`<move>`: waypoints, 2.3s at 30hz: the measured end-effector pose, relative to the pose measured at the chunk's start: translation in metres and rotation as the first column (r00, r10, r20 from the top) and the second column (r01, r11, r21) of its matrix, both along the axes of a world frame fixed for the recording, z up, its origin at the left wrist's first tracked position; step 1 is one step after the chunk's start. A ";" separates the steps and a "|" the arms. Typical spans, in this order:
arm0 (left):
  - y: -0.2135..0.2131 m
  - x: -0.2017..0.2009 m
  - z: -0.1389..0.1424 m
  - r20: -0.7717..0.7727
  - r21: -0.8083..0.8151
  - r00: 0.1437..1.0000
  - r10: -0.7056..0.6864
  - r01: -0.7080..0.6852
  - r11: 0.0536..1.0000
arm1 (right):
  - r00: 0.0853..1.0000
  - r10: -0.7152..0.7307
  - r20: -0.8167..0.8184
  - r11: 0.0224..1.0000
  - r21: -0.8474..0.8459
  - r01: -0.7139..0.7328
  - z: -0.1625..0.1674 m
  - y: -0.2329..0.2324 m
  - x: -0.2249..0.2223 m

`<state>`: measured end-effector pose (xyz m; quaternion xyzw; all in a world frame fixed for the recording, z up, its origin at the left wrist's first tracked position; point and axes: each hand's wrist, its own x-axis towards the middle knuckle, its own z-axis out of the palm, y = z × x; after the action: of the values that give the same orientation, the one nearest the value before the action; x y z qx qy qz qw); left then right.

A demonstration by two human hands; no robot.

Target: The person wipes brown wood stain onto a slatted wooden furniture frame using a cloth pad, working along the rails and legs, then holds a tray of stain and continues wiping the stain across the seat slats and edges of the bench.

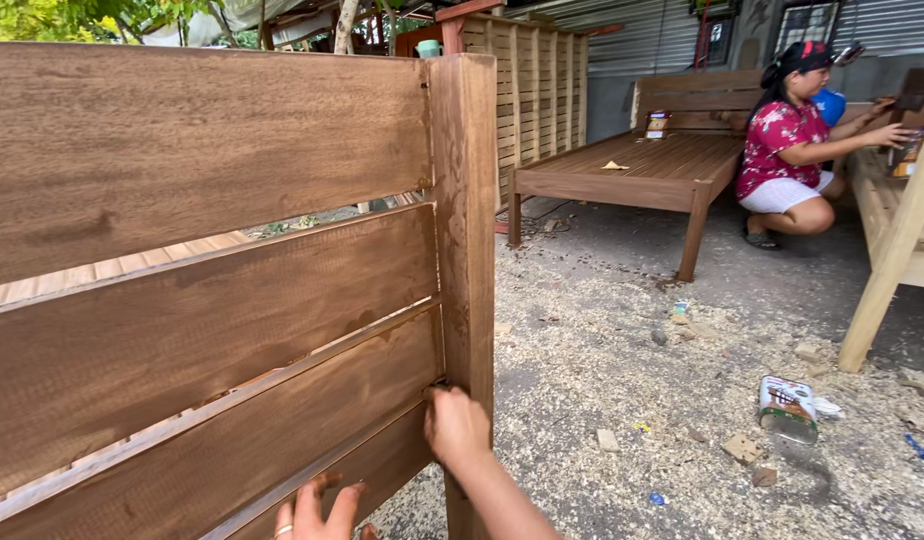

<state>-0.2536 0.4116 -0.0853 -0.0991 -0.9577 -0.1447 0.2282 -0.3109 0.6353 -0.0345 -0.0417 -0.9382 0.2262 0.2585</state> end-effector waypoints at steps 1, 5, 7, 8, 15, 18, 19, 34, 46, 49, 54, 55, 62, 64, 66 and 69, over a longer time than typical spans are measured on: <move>-0.005 -0.008 -0.008 -0.045 -0.007 0.999 -0.028 0.028 1.000 | 0.999 -0.003 0.038 1.000 -0.030 0.004 -0.005 -0.009 0.003; -0.012 -0.029 -0.032 -0.129 0.010 0.990 -0.053 0.055 0.998 | 0.999 0.046 -0.006 0.995 -0.091 -0.047 -0.023 -0.035 0.016; -0.009 -0.036 -0.040 -0.145 0.028 0.988 -0.049 0.053 0.998 | 0.988 0.144 -0.053 0.982 -0.115 -0.149 -0.023 -0.034 0.018; -0.002 -0.042 -0.042 -0.168 0.034 0.984 -0.059 0.065 0.997 | 0.988 0.156 -0.014 0.985 -0.073 -0.156 -0.021 -0.030 0.018; -0.008 -0.046 -0.046 -0.342 0.059 0.939 -0.026 0.049 0.997 | 0.983 -0.089 0.158 0.995 -0.035 0.096 0.001 -0.020 0.006; -0.017 -0.040 -0.036 0.068 -0.026 0.998 0.012 -0.010 1.000 | 0.985 -0.010 0.170 0.995 -0.093 0.026 -0.002 -0.043 0.015; -0.015 -0.039 -0.033 0.061 -0.041 0.998 -0.001 0.003 0.999 | 0.988 0.038 0.152 0.994 -0.108 -0.022 0.001 -0.043 0.018; -0.026 0.015 0.019 0.235 -0.042 0.969 0.076 -0.068 0.997 | 0.992 0.031 0.125 0.998 -0.061 -0.023 0.009 -0.038 0.025; -0.140 0.035 0.005 0.160 -0.068 0.951 0.264 -0.256 0.964 | 0.979 -0.051 0.196 0.992 -0.100 0.072 0.000 -0.078 0.019; -0.159 0.055 0.019 0.102 -0.023 0.953 0.287 -0.286 0.958 | 0.984 0.026 0.177 0.997 -0.073 -0.013 0.007 -0.118 0.041; -0.170 0.103 0.062 -0.033 0.119 0.966 0.256 -0.251 0.961 | 0.964 0.229 0.135 0.973 -0.016 -0.229 -0.008 -0.201 0.066; -0.170 0.113 0.071 -0.092 0.183 0.965 0.244 -0.224 0.957 | 0.952 0.266 0.154 0.964 -0.021 -0.266 -0.012 -0.219 0.072; -0.185 0.144 0.117 -0.216 0.343 0.947 0.239 -0.156 0.926 | 0.742 0.667 0.059 0.733 -0.231 -0.640 -0.022 -0.323 0.120; -0.181 0.145 0.122 -0.240 0.358 0.947 0.215 -0.120 0.926 | 0.645 0.762 -0.049 0.626 -0.195 -0.755 -0.021 -0.328 0.120; -0.175 0.147 0.123 -0.239 0.371 0.951 0.197 -0.098 0.924 | 0.692 0.719 0.059 0.695 -0.043 -0.718 -0.017 -0.318 0.116; -0.170 0.143 0.122 -0.211 0.375 0.958 0.193 -0.104 0.921 | 0.732 0.665 0.148 0.736 0.038 -0.676 -0.006 -0.287 0.106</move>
<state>-0.1107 0.2412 0.0366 0.0007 -0.8843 -0.2863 0.3688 -0.2049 0.3480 -0.0403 0.2968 -0.9134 0.2592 0.1023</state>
